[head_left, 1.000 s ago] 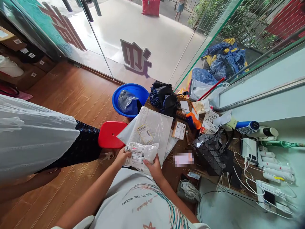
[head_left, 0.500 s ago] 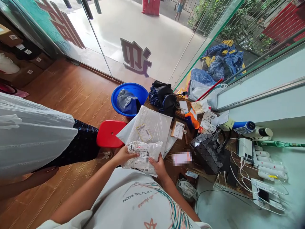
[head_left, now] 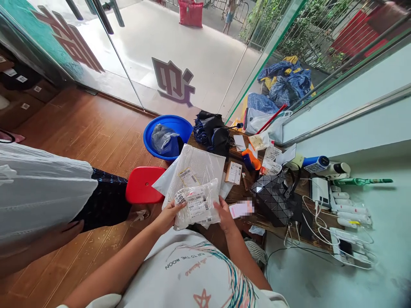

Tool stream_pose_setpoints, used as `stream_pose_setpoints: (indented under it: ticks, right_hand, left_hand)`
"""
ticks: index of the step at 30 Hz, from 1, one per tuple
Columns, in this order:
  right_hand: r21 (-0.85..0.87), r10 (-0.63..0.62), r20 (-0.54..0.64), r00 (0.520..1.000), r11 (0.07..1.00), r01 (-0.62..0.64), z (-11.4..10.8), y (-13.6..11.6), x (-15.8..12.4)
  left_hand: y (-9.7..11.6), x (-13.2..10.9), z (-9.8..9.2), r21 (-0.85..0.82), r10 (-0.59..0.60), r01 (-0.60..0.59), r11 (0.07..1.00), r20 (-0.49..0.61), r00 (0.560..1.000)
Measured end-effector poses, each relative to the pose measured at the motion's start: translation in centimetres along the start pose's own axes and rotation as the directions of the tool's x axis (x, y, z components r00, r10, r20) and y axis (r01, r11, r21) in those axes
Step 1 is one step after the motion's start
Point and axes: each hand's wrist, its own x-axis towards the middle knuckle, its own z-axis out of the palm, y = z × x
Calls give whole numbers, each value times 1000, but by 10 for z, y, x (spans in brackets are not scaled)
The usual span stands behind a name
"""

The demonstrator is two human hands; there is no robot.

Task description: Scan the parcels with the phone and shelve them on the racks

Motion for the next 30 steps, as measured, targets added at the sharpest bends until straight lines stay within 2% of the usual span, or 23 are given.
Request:
stream_pose_setpoints:
  ticks: [3, 5, 10, 13, 16, 20, 24, 30]
  right_hand:
    - [74, -45, -2, 999, 996, 45, 3, -15, 1]
    - [108, -82, -4, 997, 991, 82, 13, -19, 0]
    - [143, -193, -81, 978, 969, 203, 43, -19, 5]
    - [146, -248, -134, 959, 953, 267, 50, -20, 8]
    - [161, -266, -134, 955, 945, 286, 52, -22, 5]
    - [189, -235, -132, 963, 948, 257, 59, -14, -5]
    - [218, -196, -174, 965, 948, 231, 69, -1, -14]
    - [242, -169, -216, 962, 945, 220, 73, 5, -18]
  left_hand:
    - [-1, -3, 18, -72, 142, -150, 986, -98, 985]
    - [1, -5, 30, -101, 192, -205, 974, -122, 974]
    - [7, -17, 48, -43, 216, -218, 975, -57, 975]
    - [10, -22, 50, 22, 234, -233, 972, -8, 972]
    - [18, -21, 48, 65, 267, -265, 962, -25, 963]
    - [39, -13, 47, 103, 310, -302, 948, -79, 947]
    - [55, -11, 46, 177, 305, -293, 940, -48, 951]
    - [54, -6, 37, 316, 294, -282, 906, 10, 956]
